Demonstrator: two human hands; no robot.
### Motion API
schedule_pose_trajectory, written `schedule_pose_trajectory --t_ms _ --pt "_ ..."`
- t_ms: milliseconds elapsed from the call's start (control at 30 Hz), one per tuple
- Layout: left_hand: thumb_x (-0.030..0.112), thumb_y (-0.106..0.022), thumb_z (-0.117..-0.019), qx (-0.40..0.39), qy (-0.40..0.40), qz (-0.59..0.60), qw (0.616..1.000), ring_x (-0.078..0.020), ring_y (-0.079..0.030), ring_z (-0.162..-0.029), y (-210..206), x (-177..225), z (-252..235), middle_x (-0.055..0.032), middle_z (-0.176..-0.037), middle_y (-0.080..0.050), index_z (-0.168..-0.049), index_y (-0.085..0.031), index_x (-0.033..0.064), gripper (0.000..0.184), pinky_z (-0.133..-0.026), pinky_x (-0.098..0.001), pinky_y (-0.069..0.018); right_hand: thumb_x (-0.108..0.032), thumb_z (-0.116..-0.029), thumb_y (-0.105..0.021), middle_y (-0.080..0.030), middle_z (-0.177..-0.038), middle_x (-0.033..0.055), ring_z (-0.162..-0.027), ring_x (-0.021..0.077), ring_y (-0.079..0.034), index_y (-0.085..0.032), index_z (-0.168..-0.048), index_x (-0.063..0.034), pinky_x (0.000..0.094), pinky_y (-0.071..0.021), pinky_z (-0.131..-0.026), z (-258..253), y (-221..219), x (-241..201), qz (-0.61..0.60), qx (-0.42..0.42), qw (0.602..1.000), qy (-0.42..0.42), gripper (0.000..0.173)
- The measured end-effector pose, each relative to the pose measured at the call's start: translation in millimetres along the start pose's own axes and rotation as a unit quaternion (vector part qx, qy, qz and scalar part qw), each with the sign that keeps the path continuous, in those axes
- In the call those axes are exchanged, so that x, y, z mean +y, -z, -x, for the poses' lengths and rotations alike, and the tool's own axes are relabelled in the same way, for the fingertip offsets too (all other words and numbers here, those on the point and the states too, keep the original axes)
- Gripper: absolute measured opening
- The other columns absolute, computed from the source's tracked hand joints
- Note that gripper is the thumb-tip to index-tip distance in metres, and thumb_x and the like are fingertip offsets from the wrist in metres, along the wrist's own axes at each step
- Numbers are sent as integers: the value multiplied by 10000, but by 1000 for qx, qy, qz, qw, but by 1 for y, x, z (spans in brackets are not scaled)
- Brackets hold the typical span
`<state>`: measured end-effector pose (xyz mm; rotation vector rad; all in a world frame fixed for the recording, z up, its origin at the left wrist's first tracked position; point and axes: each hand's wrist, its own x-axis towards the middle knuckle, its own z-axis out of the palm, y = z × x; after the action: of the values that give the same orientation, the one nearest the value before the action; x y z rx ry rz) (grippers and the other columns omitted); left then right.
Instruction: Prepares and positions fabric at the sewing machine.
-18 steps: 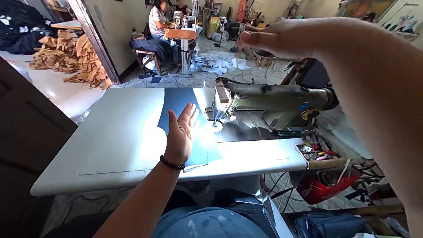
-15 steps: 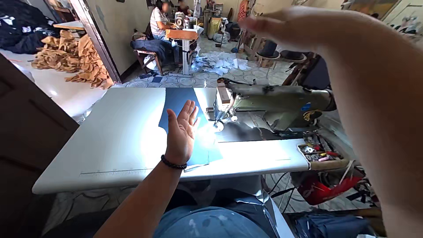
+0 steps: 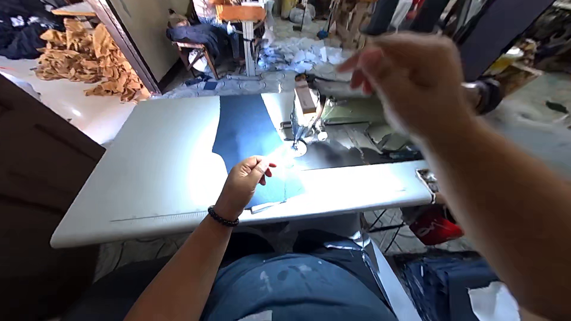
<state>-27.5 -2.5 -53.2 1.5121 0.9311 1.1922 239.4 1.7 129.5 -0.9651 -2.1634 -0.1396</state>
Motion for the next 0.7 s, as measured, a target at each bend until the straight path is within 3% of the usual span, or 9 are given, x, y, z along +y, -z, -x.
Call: schedule_pose_trajectory --t_ms 67,133,167,233,367,467,567,600,700 --pt "121 -601 -1011 -37 -16 -134 990 -10 -616 -695 0 -20 8 39 -859 -702 -1014 -743 83 147 -649 -183 -527 -139 -1008 -532 -702 -862 90 -790 137 -662 -721 -945 7 336 -561 -737 61 -57 -1 -71 -8 997 -5 246" --pt "148 -652 -958 -69 -61 -221 971 -9 -591 -712 -2 -40 15 29 -894 -671 -1006 -747 90 121 -647 -184 -515 -158 -945 -610 -668 -752 53 -726 148 -627 -744 -835 -36 322 -522 -678 121 -117 7 -101 -15 995 -21 211" --pt "156 -659 -938 -83 -82 -253 960 -16 -586 -718 -4 -47 18 16 -901 -662 -1005 -752 86 134 -648 -185 -514 -170 -945 -625 -662 -745 37 -719 115 -611 -748 -833 -46 277 -511 -678 146 -139 11 -121 -18 991 -46 208" --pt "200 -668 -925 -110 -114 -318 935 -74 -621 -827 -7 -54 21 -13 -957 -684 -1015 -754 92 165 -750 -251 -541 -146 -949 -623 -702 -772 43 -708 60 -637 -764 -886 -27 216 -540 -675 176 -168 14 -168 -12 980 -103 195" --pt "259 -692 -898 -159 -156 -428 876 -231 -648 -938 -13 -53 18 -68 -971 -695 -1010 -749 93 209 -813 -399 -542 -125 -953 -602 -734 -878 60 -804 97 -683 -781 -1001 -35 254 -565 -756 191 -189 10 -175 -30 980 -85 207" --pt "275 -678 -897 -171 -159 -454 860 -246 -648 -931 -14 -56 16 -73 -982 -688 -1016 -753 95 228 -779 -424 -537 -113 -916 -594 -659 -853 58 -770 142 -632 -786 -1039 -66 284 -530 -681 189 -196 14 -143 -58 987 -47 233" --pt "261 -671 -899 -154 -180 -449 862 -241 -625 -883 -14 -61 21 -75 -962 -680 -957 -765 92 202 -732 -402 -505 -121 -889 -595 -629 -883 73 -787 175 -609 -788 -990 -81 303 -509 -664 189 -198 11 -111 -77 990 -38 222" --pt "244 -667 -901 -146 -190 -445 863 -239 -622 -868 -15 -63 22 -78 -946 -681 -928 -766 89 186 -721 -393 -495 -127 -892 -592 -645 -912 81 -822 185 -623 -790 -973 -85 310 -517 -686 189 -198 10 -103 -74 991 -37 218" --pt "195 -670 -910 -124 -218 -447 859 -242 -630 -864 -18 -67 25 -92 -941 -699 -902 -761 69 156 -722 -380 -491 -148 -931 -578 -730 -1137 130 -1136 260 -671 -799 -982 -69 384 -531 -979 191 -197 9 -102 -73 991 -36 240"
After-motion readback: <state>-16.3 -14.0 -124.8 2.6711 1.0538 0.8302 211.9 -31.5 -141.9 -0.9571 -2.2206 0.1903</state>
